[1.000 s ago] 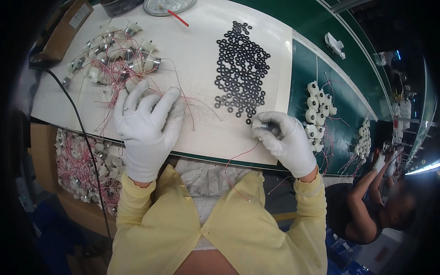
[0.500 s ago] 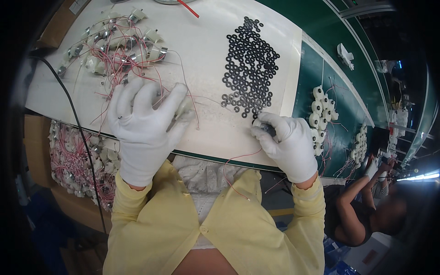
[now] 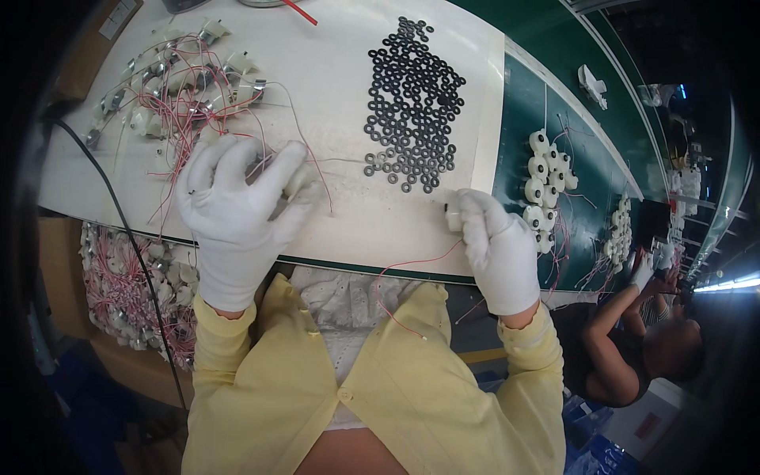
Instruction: The person inserts small black circular components into white plastic housings with attached wires. They pick up a housing, place a component into a recess, and set the unit aside on the table. The person repeats this process continuously, handling the parts by hand.
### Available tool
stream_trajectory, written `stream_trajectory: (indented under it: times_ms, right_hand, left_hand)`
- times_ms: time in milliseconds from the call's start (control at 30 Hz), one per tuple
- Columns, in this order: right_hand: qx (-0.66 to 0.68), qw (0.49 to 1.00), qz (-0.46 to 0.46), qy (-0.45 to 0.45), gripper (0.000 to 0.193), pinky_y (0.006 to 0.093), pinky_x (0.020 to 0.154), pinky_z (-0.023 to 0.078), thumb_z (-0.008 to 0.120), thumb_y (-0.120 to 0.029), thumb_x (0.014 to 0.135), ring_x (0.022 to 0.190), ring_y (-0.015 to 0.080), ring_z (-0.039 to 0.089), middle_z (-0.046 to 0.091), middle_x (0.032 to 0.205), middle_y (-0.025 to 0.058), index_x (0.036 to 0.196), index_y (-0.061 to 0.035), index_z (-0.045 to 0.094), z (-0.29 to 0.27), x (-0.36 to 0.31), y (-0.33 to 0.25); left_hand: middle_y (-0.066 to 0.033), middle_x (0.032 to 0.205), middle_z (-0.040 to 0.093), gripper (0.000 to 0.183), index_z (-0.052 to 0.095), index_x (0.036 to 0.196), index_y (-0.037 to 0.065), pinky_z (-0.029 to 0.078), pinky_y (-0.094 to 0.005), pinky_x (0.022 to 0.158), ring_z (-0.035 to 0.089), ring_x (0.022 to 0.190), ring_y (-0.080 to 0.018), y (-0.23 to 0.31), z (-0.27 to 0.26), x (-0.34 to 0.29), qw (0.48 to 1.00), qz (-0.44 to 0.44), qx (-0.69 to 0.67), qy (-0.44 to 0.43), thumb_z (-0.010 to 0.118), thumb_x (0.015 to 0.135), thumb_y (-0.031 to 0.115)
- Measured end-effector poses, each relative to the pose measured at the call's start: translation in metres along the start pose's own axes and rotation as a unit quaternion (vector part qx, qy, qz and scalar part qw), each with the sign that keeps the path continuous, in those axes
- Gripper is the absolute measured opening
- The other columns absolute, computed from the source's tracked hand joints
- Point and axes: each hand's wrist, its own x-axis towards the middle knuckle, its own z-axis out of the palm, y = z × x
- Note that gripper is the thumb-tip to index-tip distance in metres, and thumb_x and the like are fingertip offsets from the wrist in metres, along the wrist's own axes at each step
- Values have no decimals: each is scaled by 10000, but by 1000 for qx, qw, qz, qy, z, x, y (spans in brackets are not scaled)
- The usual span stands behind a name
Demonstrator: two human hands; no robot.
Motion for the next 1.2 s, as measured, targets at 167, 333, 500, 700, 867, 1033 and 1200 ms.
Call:
stream_trajectory:
  times_ms: [167,333,500,700,867,1033,1200]
  right_hand:
    - [-111,992,29,45,195,390,651,575,657,-155,1027,717,339,731,767,866,159,1173,-52,734,5,-15,25]
    - [-233,969,-20,73,151,419,643,568,685,-135,1006,705,332,730,738,805,170,1128,-83,756,-23,-17,21]
    - [-112,984,15,135,238,388,642,554,749,-229,974,677,312,717,735,790,149,1140,-59,759,-33,-15,5]
    - [-158,982,-86,60,345,395,604,534,818,-327,880,638,307,686,694,716,118,1104,-71,756,-8,-10,4]
    - [-63,992,-47,100,254,425,623,551,721,-134,947,645,342,697,738,797,152,1184,-45,717,3,-31,15]
    - [-72,989,-10,131,308,445,641,560,663,-71,984,653,358,701,738,811,177,1286,-18,692,8,-51,27]
    - [-61,989,19,130,401,441,590,524,720,-245,982,613,352,668,698,752,152,1316,-29,671,-4,-50,23]
  left_hand:
    - [-65,1135,611,465,777,1168,210,457,-516,1060,571,1175,-332,2,-2,1,999,-15,-6,-44,867,744,380]
    - [-92,1167,619,472,775,1184,201,449,-527,1051,568,1219,-368,-1,-1,-5,998,-14,19,-51,874,773,409]
    - [-101,1221,641,475,778,1183,201,437,-529,1055,559,1278,-378,0,1,-6,999,-16,27,-42,875,775,426]
    - [-115,1257,670,462,783,1170,180,451,-529,1054,552,1312,-387,-2,4,-7,999,-9,29,-33,869,787,424]
    - [-113,1260,681,448,783,1170,171,463,-525,1051,562,1309,-391,-2,3,-7,999,-11,30,-38,869,794,399]
    - [-105,1274,678,433,784,1173,173,461,-520,1056,562,1314,-386,-1,3,-6,999,-11,27,-38,872,798,371]
    - [-96,1296,661,442,776,1156,193,443,-538,1067,537,1330,-398,-2,5,-7,999,-10,33,-22,875,779,400]
